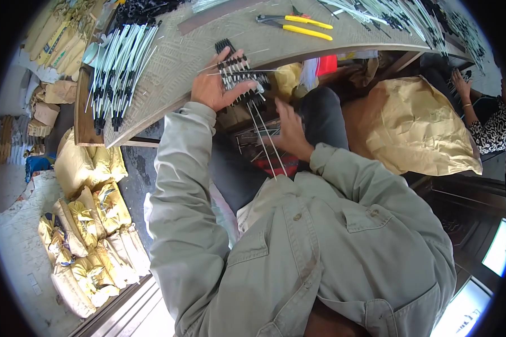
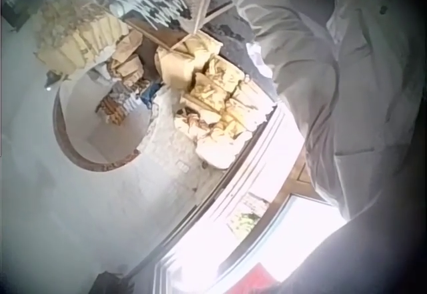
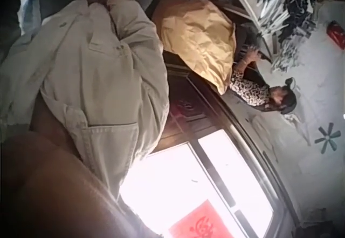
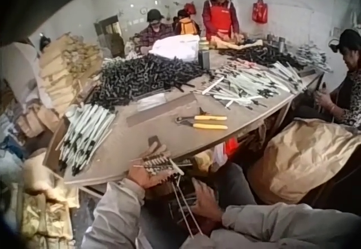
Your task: Assembling and securing bundles of small white plastic rods using pliers at a factory workstation.
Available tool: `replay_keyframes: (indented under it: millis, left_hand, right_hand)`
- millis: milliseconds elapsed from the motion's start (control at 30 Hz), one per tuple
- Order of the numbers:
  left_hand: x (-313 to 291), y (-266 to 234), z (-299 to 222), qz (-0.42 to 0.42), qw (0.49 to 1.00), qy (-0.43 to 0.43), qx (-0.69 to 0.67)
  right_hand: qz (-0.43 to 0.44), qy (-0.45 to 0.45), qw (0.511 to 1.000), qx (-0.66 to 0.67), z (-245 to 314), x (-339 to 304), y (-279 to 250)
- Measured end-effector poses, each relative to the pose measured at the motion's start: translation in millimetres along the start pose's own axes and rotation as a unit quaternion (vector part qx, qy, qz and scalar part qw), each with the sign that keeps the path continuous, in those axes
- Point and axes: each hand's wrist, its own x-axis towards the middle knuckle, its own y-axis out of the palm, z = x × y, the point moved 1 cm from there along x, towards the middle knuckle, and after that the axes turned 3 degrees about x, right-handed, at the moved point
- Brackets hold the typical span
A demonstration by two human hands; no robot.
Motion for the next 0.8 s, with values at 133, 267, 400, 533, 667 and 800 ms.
replay_keyframes:
  millis: [133,267,400,533,667,800]
  left_hand:
    - [0.9,1.1,4.0,-0.002,1.000,0.011,0.001]
    - [2.7,3.5,4.8,0.017,1.000,0.018,0.011]
    - [0.3,12.7,24.3,0.079,0.988,0.113,0.072]
    - [-7.1,14.3,30.3,0.109,0.988,0.096,0.061]
    - [-2.4,6.3,17.7,0.088,0.994,0.063,-0.017]
    - [0.4,-6.7,13.6,0.068,0.996,0.042,-0.038]
  right_hand:
    - [-0.134,-0.099,0.986,0.013,41.8,37.3,-23.8]
    - [-0.215,-0.214,0.952,0.043,72.2,63.9,-58.4]
    - [-0.192,-0.284,0.938,0.057,85.2,83.7,-79.9]
    - [-0.103,-0.322,0.939,0.059,79.2,93.8,-86.8]
    - [-0.063,-0.390,0.914,0.090,73.6,105.9,-86.2]
    - [-0.006,-0.376,0.924,0.068,90.9,122.2,-89.4]
